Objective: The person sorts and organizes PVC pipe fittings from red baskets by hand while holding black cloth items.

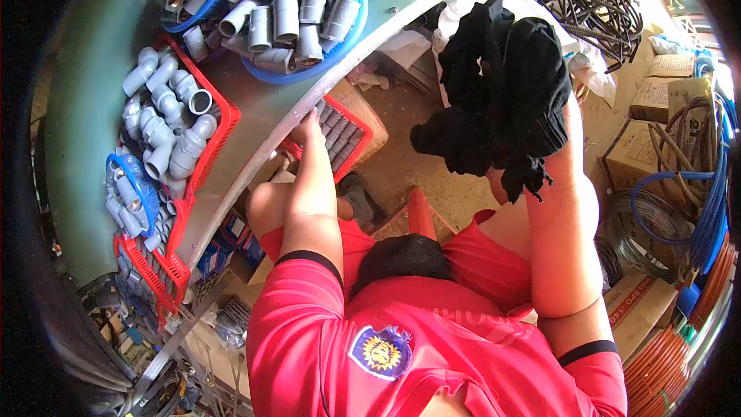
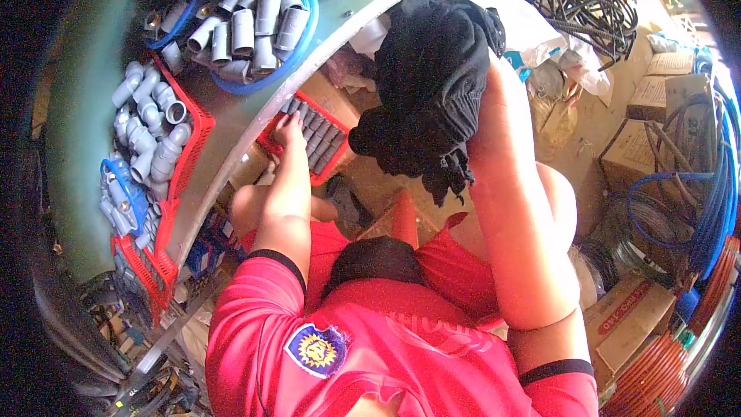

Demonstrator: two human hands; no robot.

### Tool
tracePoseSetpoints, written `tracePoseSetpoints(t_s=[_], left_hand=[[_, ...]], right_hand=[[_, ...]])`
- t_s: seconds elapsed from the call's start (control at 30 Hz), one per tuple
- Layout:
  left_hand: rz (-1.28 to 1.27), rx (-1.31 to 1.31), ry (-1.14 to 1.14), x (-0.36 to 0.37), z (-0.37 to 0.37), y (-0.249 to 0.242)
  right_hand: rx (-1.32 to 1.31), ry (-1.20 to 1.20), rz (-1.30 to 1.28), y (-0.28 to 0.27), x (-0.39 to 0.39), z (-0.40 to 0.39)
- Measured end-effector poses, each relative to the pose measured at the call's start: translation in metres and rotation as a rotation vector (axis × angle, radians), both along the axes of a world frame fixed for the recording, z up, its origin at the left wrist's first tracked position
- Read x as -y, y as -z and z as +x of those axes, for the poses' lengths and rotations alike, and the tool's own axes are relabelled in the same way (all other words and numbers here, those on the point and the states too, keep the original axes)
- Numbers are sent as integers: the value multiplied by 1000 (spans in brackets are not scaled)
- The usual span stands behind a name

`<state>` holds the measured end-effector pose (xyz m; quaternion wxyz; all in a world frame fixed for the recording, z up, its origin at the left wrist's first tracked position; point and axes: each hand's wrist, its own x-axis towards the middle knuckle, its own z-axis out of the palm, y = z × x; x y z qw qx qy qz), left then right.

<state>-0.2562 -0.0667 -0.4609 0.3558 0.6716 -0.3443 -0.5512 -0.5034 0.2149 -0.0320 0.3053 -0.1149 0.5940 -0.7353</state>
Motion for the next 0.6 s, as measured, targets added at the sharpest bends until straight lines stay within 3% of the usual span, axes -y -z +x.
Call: tracePoseSetpoints(t_s=[0.27,0.4,0.53,0.6], left_hand=[[-79,-11,56,16,9,25],[-50,19,16,13,1,3],[-36,77,106,15,-6,-11],[-21,67,47,17,-4,-4]], right_hand=[[-51,28,92,-4,2,10],[3,72,170,-11,5,11],[102,103,115,-11,6,12],[160,96,41,-9,7,12]])
